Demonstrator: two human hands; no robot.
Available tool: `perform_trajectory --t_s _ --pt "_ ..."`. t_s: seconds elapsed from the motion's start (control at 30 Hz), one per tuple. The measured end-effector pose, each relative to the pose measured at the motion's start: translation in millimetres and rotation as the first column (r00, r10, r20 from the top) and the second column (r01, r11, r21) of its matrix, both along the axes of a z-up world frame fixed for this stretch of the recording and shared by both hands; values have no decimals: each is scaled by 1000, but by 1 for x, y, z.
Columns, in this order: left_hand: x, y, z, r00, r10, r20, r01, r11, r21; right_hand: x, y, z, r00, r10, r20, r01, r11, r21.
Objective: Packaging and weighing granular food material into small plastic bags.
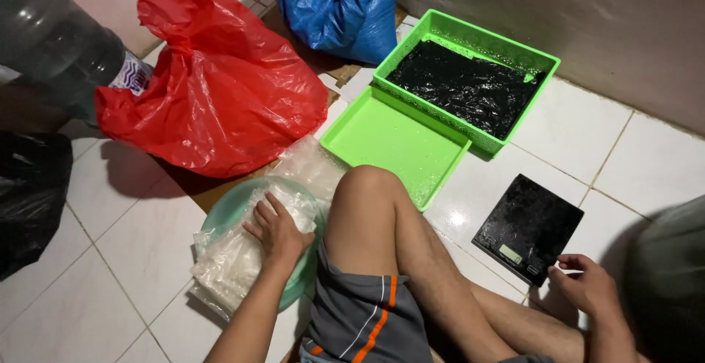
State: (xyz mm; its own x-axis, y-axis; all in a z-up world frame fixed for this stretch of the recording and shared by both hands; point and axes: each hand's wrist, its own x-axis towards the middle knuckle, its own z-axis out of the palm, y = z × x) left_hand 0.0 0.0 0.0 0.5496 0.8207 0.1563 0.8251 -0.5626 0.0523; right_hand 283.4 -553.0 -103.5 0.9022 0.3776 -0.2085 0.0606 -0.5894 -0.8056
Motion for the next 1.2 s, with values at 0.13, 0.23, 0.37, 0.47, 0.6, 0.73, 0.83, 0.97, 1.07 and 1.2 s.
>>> perform_trajectory --t_s 0.13,0.23,0.37,0.47,0.6,0.73,0.83,0.97,1.07,1.2 --pt "3 1 87 996 94 6 -92 985 -149 0 0 -2 1000 8 0 -8 999 36" --pt "5 -6 161 976 96 193 -68 987 -147 0 0 -3 1000 31 -7 -30 997 65" --pt "25 -30 229 798 -74 598 167 981 -102 -1 3 -2 999 43 5 -43 992 117" --pt "61 -59 244 412 -244 878 512 859 -1 -10 12 11 1000 18 22 -21 990 142" --pt "131 -89 214 59 149 987 961 260 -97 -25 34 46 993 -104 63 91 979 182" --pt "186 -164 193 147 395 907 989 -36 -145 -39 38 88 961 -259 95 238 952 191" --pt "201 -200 158 254 460 851 966 -166 -199 -62 54 120 981 -196 -5 189 941 282" --pt "210 -239 133 379 483 789 904 -377 -203 -81 69 142 1000 31 -1 -27 902 430" --pt "211 -248 127 419 469 778 885 -403 -233 -84 75 149 988 151 12 -132 818 559" --pt "220 -247 109 419 455 786 889 -384 -252 -77 78 157 968 249 25 -191 672 716"
